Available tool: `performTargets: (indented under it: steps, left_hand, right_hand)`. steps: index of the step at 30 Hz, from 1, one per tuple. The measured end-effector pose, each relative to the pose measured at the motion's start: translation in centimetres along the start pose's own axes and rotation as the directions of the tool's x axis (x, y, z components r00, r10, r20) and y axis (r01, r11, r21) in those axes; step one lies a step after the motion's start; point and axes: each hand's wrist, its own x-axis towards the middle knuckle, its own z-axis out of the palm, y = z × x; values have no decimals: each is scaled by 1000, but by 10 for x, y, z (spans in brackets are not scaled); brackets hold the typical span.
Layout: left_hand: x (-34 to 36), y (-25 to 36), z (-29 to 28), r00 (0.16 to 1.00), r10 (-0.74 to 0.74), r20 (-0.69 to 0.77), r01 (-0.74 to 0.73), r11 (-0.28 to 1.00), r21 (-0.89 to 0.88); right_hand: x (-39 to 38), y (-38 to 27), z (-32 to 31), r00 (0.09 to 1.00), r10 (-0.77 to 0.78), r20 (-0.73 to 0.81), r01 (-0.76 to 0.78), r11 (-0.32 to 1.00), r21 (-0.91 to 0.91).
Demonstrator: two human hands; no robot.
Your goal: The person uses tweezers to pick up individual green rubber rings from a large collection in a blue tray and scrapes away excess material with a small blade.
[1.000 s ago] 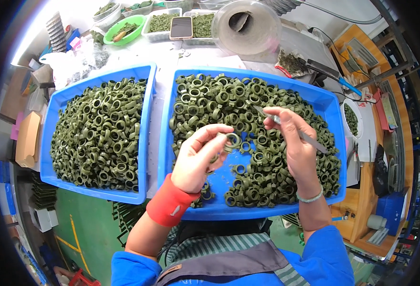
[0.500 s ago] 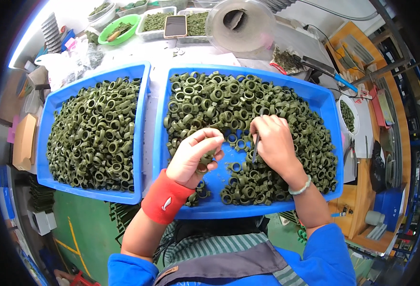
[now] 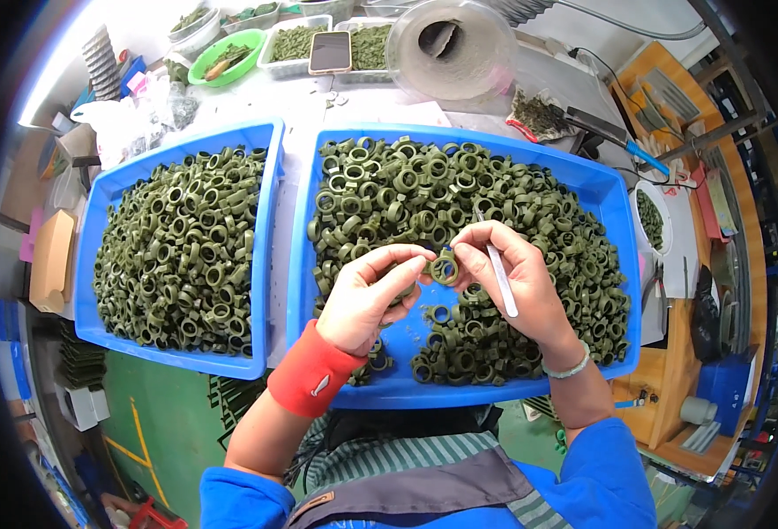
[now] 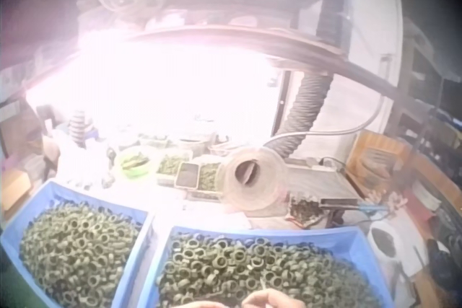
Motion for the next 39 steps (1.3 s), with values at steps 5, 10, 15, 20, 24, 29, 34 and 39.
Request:
performTargets:
  steps: [5,10,15,20,24,29,34,39]
  left_hand:
    - [-1,0,0,999,43,24,-44,999,28]
    - [-1,0,0,998,51,34,-50,999,-14]
    - [-2,1,0,999,31,20,-30,999,-42]
    - [-3,2,4,999,32,-29,-32,999,-12]
    - [-3,0,3,992,115,-44,-114,993,28]
    - [-3,1,1,992,127,-15,-127,992,18]
    - [-4,0,2,989,146,-28,-144,988,56]
    - [-5,3,6,982,169,-82,-154,975,161]
  right_hand:
    - [-1,7,1,996,-93,7,94,995,-40]
    - [-1,8,4,969,-247,-15,240,952,-189]
    - [-2,10,7,953,-302,-23,289,930,-225]
    - [-1,4,7,890,-451,69,425,765,-484]
    - [1,4,4,854,-505,122,490,704,-515]
    - [1,11,3,894,-447,37,425,817,-390]
    - [2,15,4,930,-367,10,361,909,-208]
    - [1,13,9,943,-330,-32,326,941,-95]
